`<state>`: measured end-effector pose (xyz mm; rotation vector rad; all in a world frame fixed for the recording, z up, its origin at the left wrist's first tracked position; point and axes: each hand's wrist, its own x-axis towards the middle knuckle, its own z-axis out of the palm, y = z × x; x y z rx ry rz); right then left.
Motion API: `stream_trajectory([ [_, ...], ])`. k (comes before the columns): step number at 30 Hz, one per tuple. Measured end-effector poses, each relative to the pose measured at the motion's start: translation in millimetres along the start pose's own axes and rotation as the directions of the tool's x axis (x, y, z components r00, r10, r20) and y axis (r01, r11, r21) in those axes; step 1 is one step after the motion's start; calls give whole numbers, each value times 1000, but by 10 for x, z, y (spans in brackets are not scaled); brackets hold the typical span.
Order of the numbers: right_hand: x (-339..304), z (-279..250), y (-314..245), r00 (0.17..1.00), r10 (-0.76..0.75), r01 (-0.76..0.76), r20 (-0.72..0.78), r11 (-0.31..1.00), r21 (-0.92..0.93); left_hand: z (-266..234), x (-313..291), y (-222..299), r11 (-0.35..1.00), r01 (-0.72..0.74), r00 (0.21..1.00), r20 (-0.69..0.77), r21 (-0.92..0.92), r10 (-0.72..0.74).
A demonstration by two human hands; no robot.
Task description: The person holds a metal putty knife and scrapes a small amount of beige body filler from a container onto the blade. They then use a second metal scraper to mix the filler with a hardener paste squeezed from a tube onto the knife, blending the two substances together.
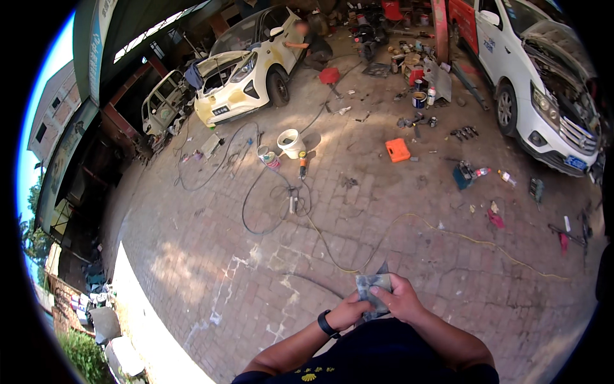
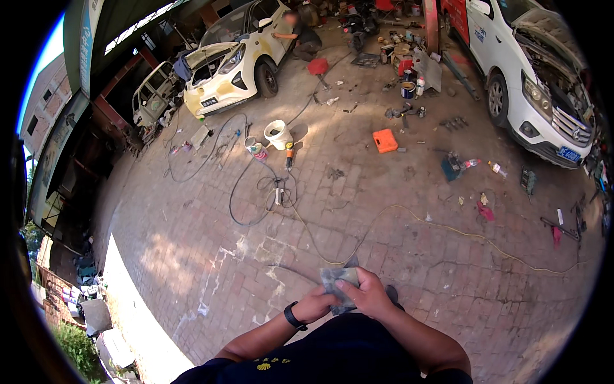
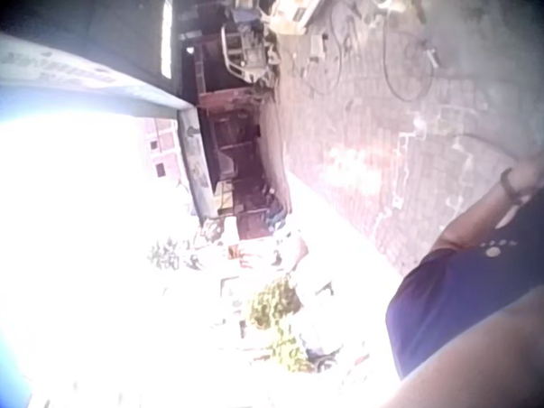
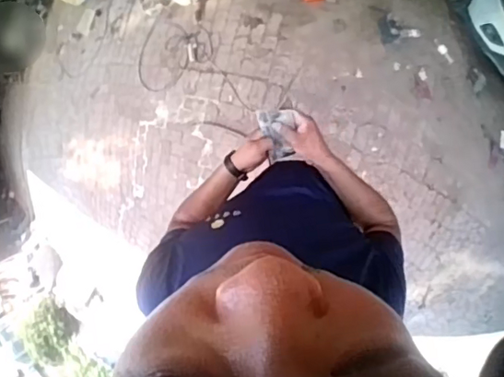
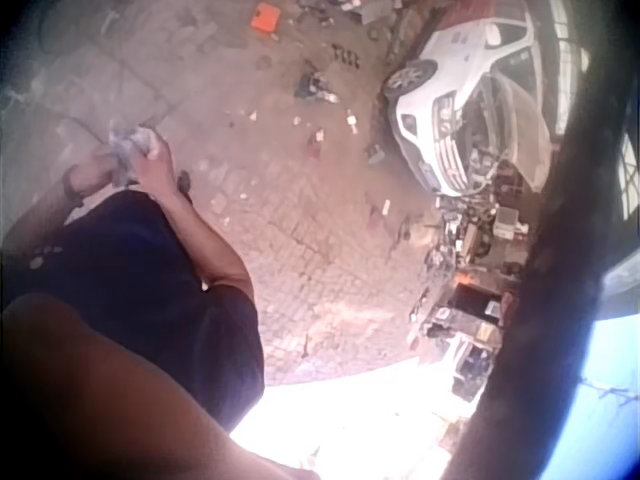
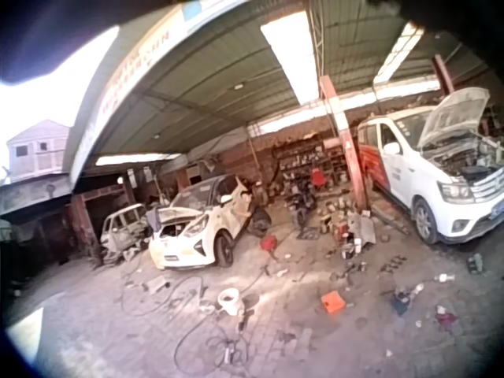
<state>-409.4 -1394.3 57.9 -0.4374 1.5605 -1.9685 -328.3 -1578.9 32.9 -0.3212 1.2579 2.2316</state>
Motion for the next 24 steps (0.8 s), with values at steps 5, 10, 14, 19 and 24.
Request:
stream_trajectory([
  [5, 135, -172, 61, 945, 3, 36, -328, 993, 112, 186, -73, 157, 982, -184, 983, -7, 40, 184],
  [10, 119, -177, 57, 940, -26, 54, -340, 996, 74, 186, -12, 94, 971, -230, 971, -44, 67, 234],
  [14, 33, -7, 86, 998, -29, 27, -58, 999, -31, 23, 59, -67, 985, -166, 986, -12, -38, 166],
  [19, 148, -141, 131, 952, -30, 49, -306, 997, 53, 102, -18, 155, 963, -265, 963, -39, 58, 267],
  [24, 236, -433, 107, 801, -81, 198, -593, 971, 134, 28, -72, 148, 965, -260, 940, -217, 46, 263],
])
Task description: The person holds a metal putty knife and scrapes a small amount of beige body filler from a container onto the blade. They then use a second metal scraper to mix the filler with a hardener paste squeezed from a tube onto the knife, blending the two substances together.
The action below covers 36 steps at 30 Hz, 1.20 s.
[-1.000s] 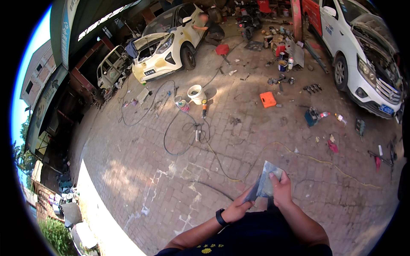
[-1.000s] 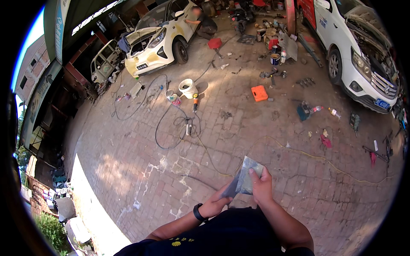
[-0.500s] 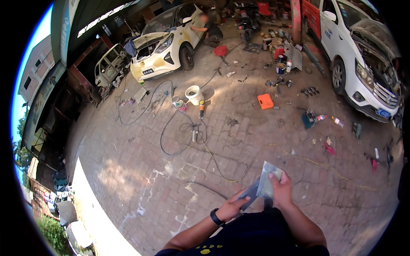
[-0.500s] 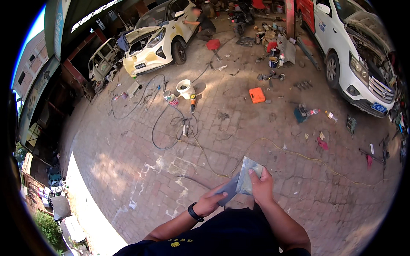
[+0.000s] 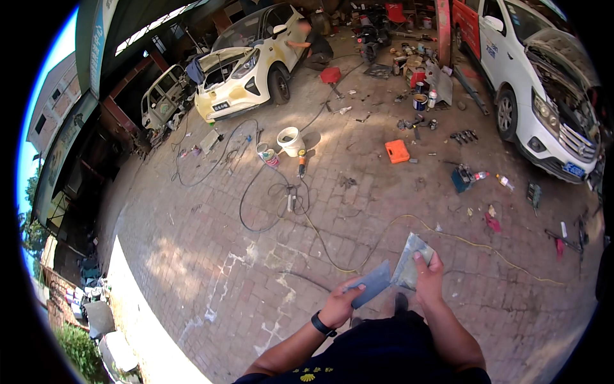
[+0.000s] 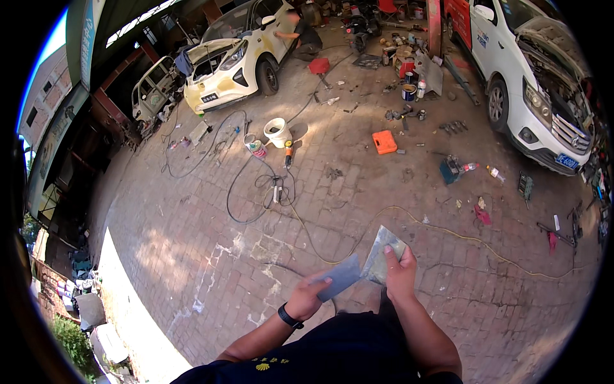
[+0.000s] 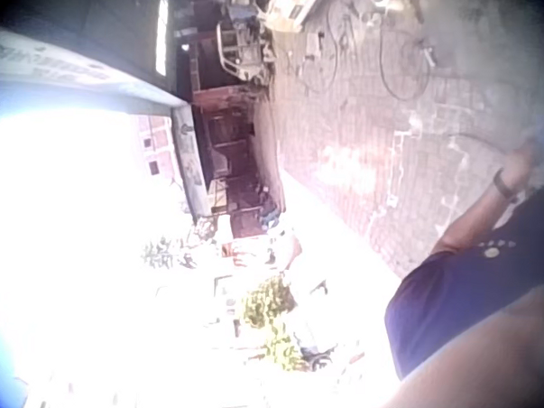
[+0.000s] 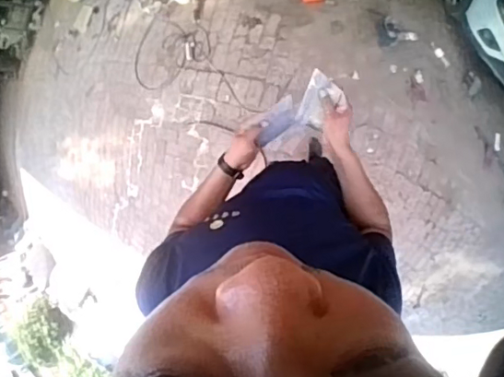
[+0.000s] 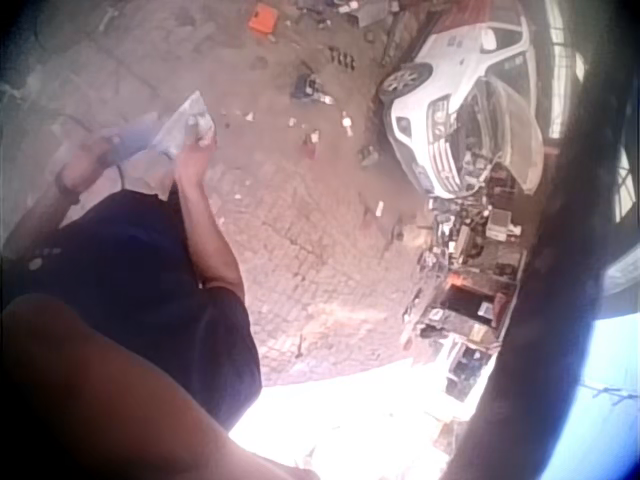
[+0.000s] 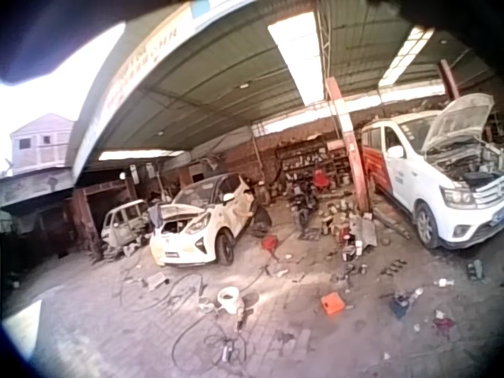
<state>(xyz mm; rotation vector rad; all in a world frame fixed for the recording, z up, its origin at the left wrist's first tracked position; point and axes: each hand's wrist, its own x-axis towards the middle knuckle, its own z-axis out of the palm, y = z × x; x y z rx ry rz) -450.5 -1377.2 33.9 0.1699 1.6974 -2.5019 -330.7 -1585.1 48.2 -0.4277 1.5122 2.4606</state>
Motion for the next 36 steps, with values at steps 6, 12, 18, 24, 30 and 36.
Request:
stream_trajectory([
  [6, -4, 62, -135, 991, -107, 111, -82, 993, 48, 72, 33, -100, 995, -57, 996, -68, 85, 63],
  [12, 94, 28, -341, 979, -158, 172, -126, 979, 113, 110, 35, 86, 994, -13, 999, -50, 111, 19],
  [18, -165, 139, -217, 980, 17, -65, 196, 968, 241, 61, 60, 183, 958, -13, 1000, 6, 286, 12],
  [24, -194, 123, -315, 829, -116, 291, 547, 925, -245, 88, 50, 353, 942, -48, 987, -126, 334, 95],
  [30, -54, -91, -306, 756, -60, 479, 652, 730, -488, -232, 134, 357, 961, -186, 881, -399, 206, 256],
  [36, -79, -12, -94, 990, 69, -85, 126, 988, 127, -79, 81, 303, 919, -196, 913, -278, 343, 299],
])
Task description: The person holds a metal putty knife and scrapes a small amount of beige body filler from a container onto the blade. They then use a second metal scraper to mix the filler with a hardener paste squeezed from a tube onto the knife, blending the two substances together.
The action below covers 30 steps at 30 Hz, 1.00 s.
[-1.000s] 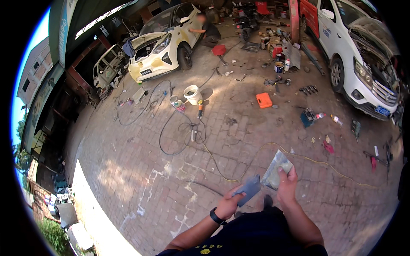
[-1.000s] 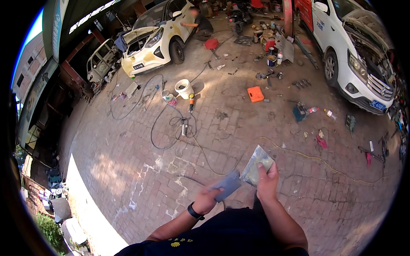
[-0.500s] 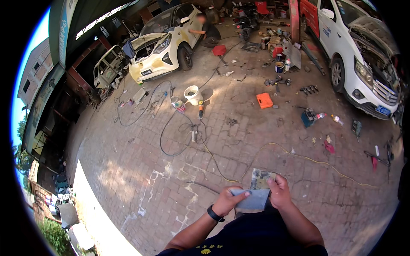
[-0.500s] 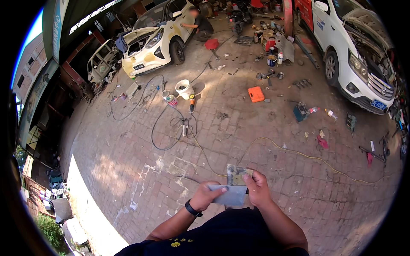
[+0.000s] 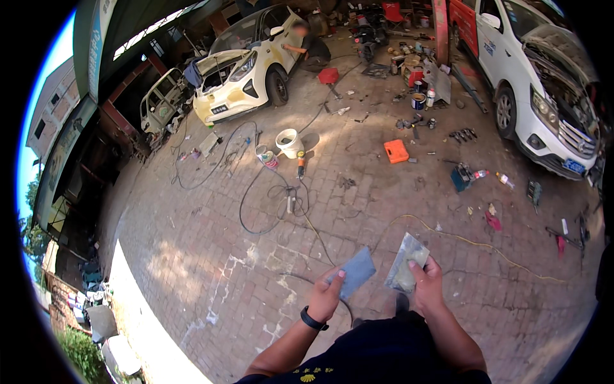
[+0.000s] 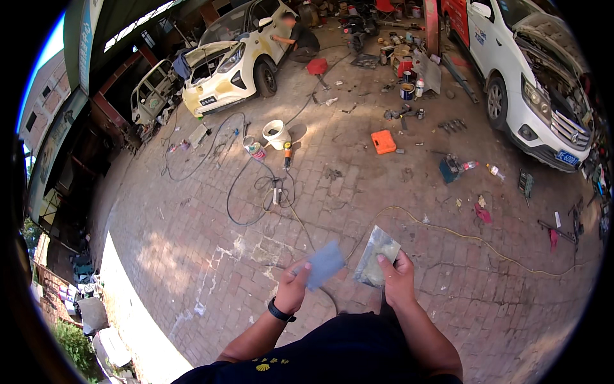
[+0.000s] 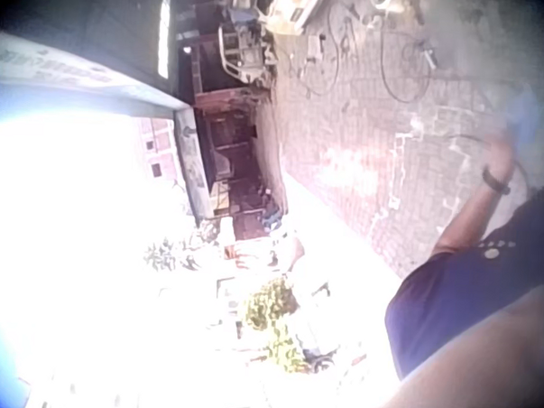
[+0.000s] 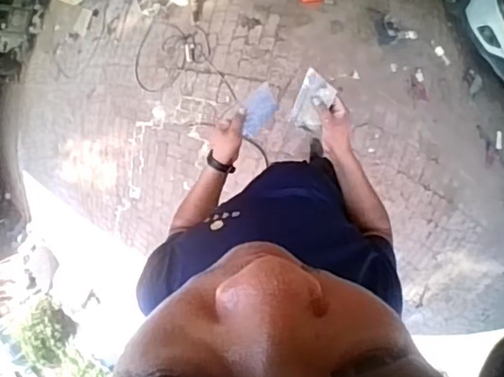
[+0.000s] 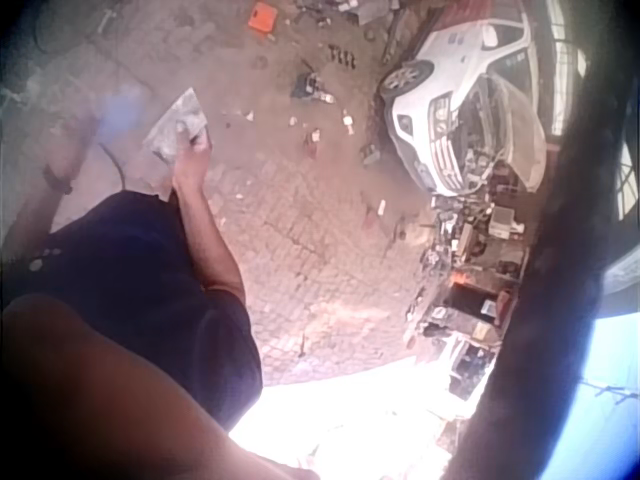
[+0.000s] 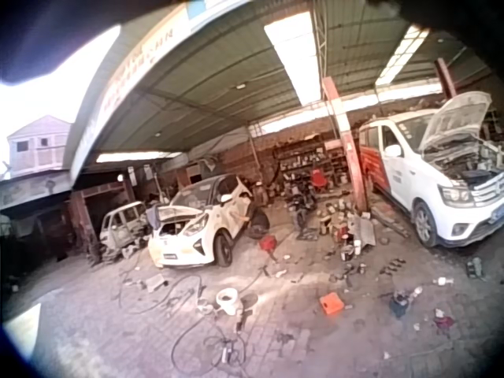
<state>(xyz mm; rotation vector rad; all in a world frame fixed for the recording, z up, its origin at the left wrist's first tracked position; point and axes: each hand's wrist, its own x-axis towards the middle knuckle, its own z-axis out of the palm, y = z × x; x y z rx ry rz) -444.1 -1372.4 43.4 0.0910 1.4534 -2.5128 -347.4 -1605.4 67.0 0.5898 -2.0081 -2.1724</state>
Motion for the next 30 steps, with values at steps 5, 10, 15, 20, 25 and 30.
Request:
stream_trajectory([
  [5, -10, 96, 124, 998, 58, -57, -23, 998, 20, 193, -103, -130, 993, -105, 933, 352, 59, 78],
  [10, -199, 224, 110, 975, 120, -84, 186, 978, -193, 343, -149, -150, 991, -105, 895, 443, 83, 57],
  [15, -316, 186, 171, 867, 258, -151, 427, 952, -268, 221, -140, -130, 986, 166, 794, 590, 22, -146],
  [20, -268, 192, 121, 910, 275, -284, 310, 959, -18, 229, -112, -161, 953, 190, 764, 646, -236, 8],
  [25, -236, 131, 152, 917, 268, -313, 296, 943, 115, 318, -123, -211, 869, 356, 788, 610, -343, -81],
  [30, -274, 142, -38, 815, 362, -465, 453, 875, 136, 297, -43, -91, 988, 152, 841, 529, -34, -111],
])
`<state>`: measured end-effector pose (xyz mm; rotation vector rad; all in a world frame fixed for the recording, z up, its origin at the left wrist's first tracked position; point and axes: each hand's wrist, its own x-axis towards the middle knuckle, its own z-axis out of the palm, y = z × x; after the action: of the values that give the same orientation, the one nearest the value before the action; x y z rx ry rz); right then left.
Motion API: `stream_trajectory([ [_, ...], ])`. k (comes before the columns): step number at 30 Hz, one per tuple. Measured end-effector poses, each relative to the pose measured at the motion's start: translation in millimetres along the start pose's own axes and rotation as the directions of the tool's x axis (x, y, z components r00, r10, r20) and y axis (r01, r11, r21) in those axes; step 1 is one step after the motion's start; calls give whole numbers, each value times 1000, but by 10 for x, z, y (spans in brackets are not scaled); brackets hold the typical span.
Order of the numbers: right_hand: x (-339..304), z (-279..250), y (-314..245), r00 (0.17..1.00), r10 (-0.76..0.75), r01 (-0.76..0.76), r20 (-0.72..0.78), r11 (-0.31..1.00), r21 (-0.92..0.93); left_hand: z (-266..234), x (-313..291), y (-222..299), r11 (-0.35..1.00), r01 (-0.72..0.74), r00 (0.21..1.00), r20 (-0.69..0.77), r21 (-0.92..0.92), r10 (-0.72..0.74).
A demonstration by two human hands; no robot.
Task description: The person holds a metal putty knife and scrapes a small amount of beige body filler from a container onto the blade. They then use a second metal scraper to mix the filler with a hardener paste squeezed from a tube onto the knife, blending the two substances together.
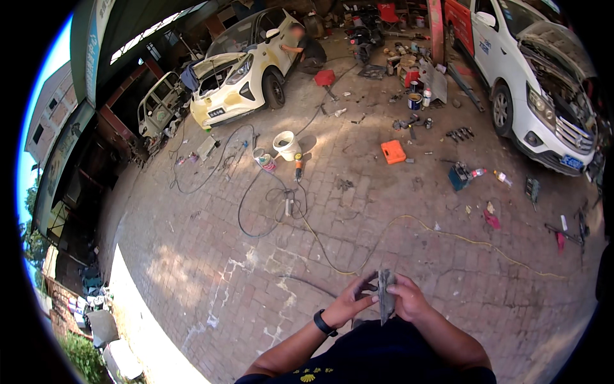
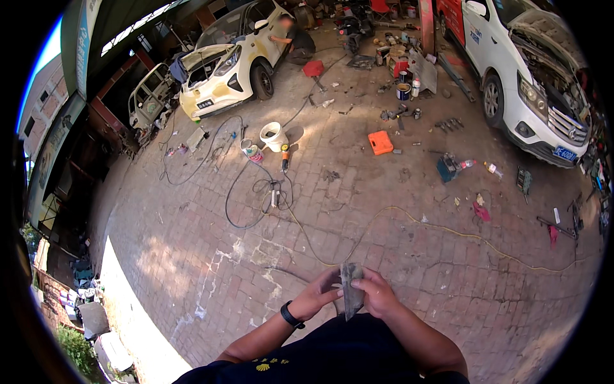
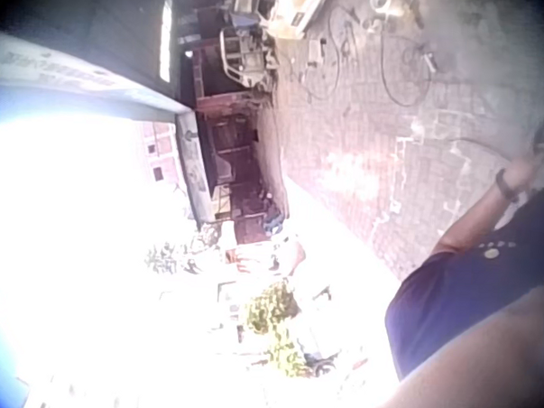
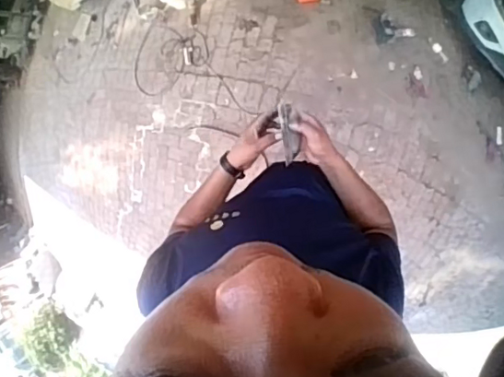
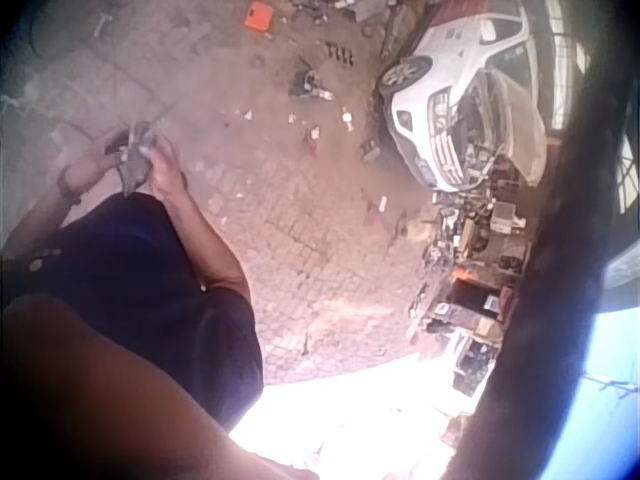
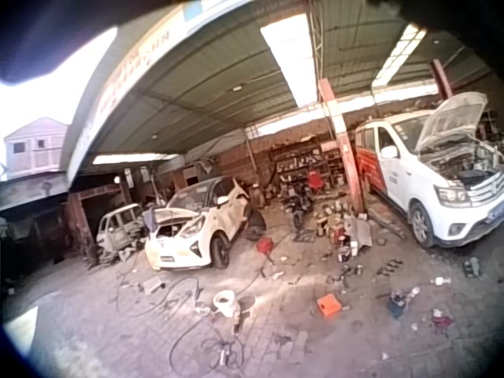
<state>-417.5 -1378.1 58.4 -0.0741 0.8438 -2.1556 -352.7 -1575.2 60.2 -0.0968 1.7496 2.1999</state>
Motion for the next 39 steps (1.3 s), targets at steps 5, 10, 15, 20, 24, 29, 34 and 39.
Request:
stream_trajectory([
  [5, 58, -107, 15, 992, -116, 118, -49, 992, 39, -131, 40, -147, 997, -20, 932, -362, -72, -7],
  [10, 170, -103, -38, 900, -383, 296, -209, 888, -351, -81, -109, -105, 994, -57, 950, -301, 97, 83],
  [15, 236, -247, 136, 836, -488, 285, -251, 776, -562, 114, -112, -79, 955, -211, 968, -90, 208, 234],
  [20, 278, -269, 124, 787, -479, 335, -388, 861, -383, 218, -88, -90, 900, -320, 943, 3, 297, 334],
  [24, 147, -199, 220, 912, -345, 217, -223, 866, -450, 175, -39, -125, 939, -247, 965, -24, 241, 260],
  [29, 8, 22, 251, 988, -143, 150, 53, 837, -527, -38, -61, -180, 999, 31, 999, 29, 15, -32],
  [34, 60, -54, 118, 965, -262, 218, 9, 782, -584, -32, -90, -175, 994, 50, 997, 57, -99, -44],
  [39, 224, -202, -212, 763, -506, 371, -402, 853, -368, 87, -114, -146, 938, -36, 997, 46, -345, 55],
])
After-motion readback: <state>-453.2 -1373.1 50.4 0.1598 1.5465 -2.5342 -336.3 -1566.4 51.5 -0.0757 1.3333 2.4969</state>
